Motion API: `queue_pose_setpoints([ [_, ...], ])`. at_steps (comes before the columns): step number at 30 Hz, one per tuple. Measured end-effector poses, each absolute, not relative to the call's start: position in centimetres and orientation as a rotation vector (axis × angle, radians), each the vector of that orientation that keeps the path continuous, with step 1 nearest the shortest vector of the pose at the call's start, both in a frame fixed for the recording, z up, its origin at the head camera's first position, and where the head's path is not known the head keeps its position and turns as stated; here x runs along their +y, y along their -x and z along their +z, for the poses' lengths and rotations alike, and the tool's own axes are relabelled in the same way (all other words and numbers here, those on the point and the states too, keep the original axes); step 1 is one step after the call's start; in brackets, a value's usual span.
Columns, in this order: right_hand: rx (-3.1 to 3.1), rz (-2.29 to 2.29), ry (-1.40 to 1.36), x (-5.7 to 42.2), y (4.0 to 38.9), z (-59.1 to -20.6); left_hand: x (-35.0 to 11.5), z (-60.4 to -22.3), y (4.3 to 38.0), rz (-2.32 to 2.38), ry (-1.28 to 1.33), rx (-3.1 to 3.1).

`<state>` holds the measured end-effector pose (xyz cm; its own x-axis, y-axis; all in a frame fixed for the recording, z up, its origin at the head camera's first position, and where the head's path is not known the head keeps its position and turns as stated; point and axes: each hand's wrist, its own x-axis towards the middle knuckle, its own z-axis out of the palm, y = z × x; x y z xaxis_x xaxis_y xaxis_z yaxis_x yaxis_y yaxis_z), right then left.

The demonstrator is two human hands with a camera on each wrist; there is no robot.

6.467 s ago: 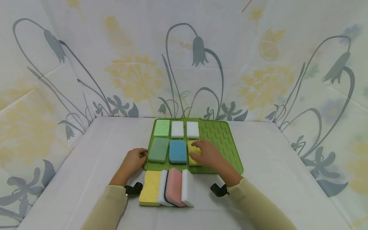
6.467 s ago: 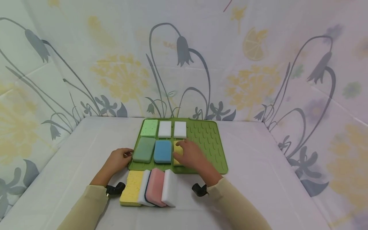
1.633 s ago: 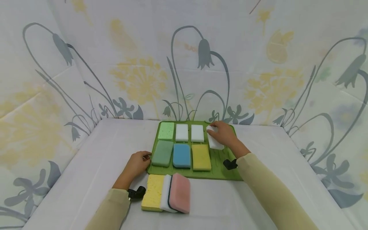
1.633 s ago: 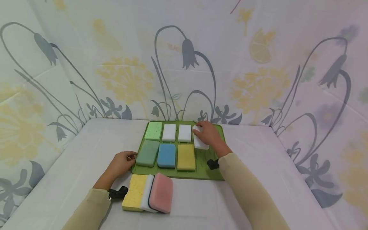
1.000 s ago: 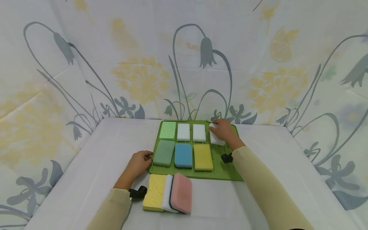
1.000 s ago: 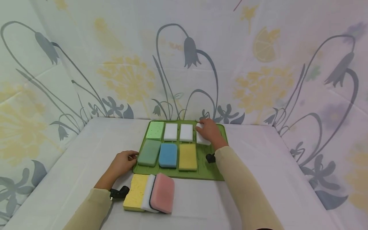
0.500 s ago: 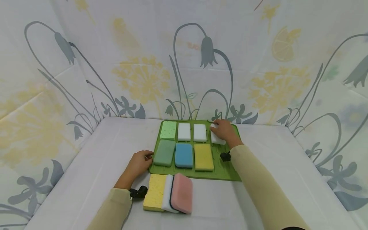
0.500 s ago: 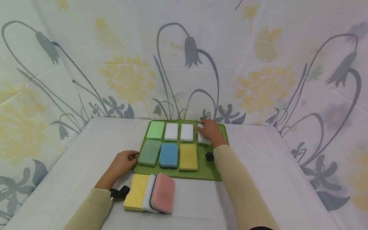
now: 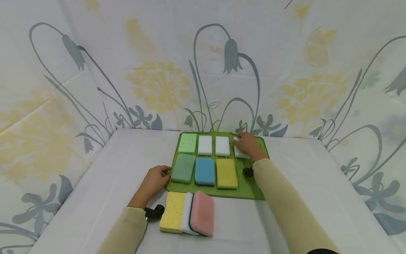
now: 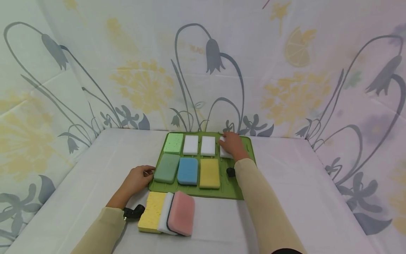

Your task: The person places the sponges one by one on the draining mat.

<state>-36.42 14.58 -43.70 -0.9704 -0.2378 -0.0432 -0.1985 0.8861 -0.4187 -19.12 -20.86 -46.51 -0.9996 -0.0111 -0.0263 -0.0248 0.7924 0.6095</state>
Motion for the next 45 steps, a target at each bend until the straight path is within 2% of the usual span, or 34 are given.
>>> queue_pose_setpoints([
  [15, 2.984, -0.598, 0.362, 13.9, 37.4, -44.5, -21.0, -46.6, 19.2, 1.021, 0.036, 2.948],
  [32, 2.968, -0.681, 0.382, 14.1, 36.2, -43.5, -20.9, -46.6, 19.2, 0.997, 0.024, 2.967],
  [45, 3.057, -0.653, 0.582, 14.3, 32.6, -42.3, -20.7, -46.3, 19.0, 1.003, 0.015, 2.956],
])
